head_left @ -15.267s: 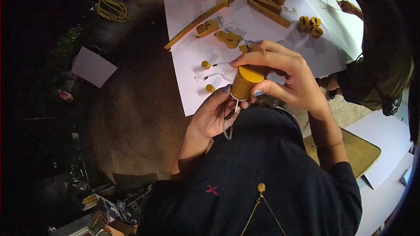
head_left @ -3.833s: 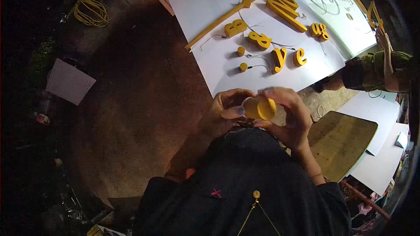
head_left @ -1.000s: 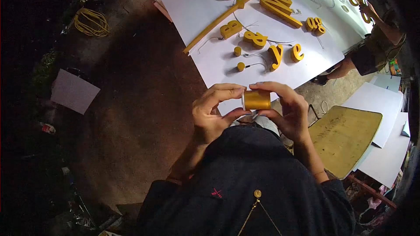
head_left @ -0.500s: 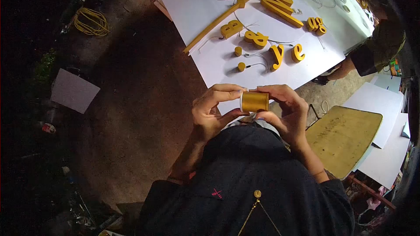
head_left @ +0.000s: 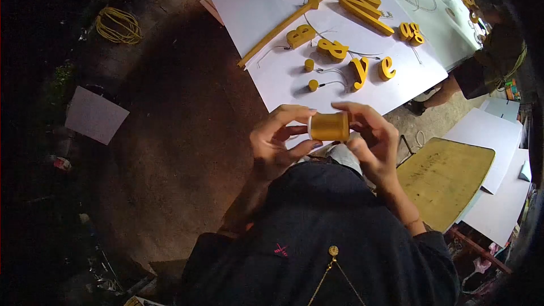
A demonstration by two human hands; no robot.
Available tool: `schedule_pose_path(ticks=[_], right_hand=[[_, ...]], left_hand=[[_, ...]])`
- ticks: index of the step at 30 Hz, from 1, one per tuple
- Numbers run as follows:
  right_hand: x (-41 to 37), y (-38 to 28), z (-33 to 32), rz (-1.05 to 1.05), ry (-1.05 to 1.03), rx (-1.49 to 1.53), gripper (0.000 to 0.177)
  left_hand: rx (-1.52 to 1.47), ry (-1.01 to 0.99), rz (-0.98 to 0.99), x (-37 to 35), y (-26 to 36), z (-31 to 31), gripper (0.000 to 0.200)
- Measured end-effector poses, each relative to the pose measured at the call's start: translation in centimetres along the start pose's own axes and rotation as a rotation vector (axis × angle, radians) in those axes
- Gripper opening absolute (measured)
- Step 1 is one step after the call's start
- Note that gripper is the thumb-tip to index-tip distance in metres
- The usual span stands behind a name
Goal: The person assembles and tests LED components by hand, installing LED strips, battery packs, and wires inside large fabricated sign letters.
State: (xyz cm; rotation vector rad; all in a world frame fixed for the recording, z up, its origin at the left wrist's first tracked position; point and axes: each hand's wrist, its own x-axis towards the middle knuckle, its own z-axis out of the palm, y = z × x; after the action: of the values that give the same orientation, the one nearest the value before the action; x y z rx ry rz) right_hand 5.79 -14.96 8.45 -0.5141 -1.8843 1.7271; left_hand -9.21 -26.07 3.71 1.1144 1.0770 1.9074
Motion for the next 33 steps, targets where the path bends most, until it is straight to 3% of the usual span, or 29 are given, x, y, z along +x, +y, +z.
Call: schedule_pose_path(ticks=[2, 6, 7, 10, 23, 26, 28, 31, 33], right_hand=[[0.5, -0.1, 0.1, -0.059, -0.003, 0.244, 0.050], [1.3, -0.4, -1.0, -0.115, -0.157, 0.151, 0.049], [1.6, -0.4, -1.0, -0.169, -0.154, 0.095, 0.048], [2.2, 0.4, -1.6, -0.252, -0.238, 0.014, 0.046], [2.4, 1.5, -1.4, -0.249, -0.199, 0.129, 0.046], [2.8, 1.9, -1.6, -0.338, -0.262, 0.111, 0.046], [2.8, 2.0, -1.8, -0.317, -0.365, 0.158, 0.047], [2.7, 2.0, -1.4, -0.283, -0.316, 0.270, 0.048], [2.7, 2.1, -1.6, -0.266, -0.283, 0.326, 0.049]], left_hand=[[-0.123, 0.013, -0.077, -0.3, -0.3, -0.4, 0.041], [-0.536, -0.013, -0.334, -0.5, -0.6, -0.4, 0.045], [-0.521, 0.002, -0.393, -0.8, -1.1, -0.3, 0.047], [-0.758, -0.051, -0.479, -0.7, -1.2, 0.2, 0.047], [-0.942, -0.081, -0.523, -1.5, -2.7, 1.0, 0.055], [-0.939, -0.117, -0.659, -1.3, -2.9, 0.7, 0.052], [-1.167, -0.205, -0.638, -1.0, -2.8, 0.9, 0.044], [-1.334, -0.290, -0.566, -0.7, -4.1, 0.9, 0.040], [-1.332, -0.343, -0.482, -0.7, -4.5, 1.2, 0.050]])
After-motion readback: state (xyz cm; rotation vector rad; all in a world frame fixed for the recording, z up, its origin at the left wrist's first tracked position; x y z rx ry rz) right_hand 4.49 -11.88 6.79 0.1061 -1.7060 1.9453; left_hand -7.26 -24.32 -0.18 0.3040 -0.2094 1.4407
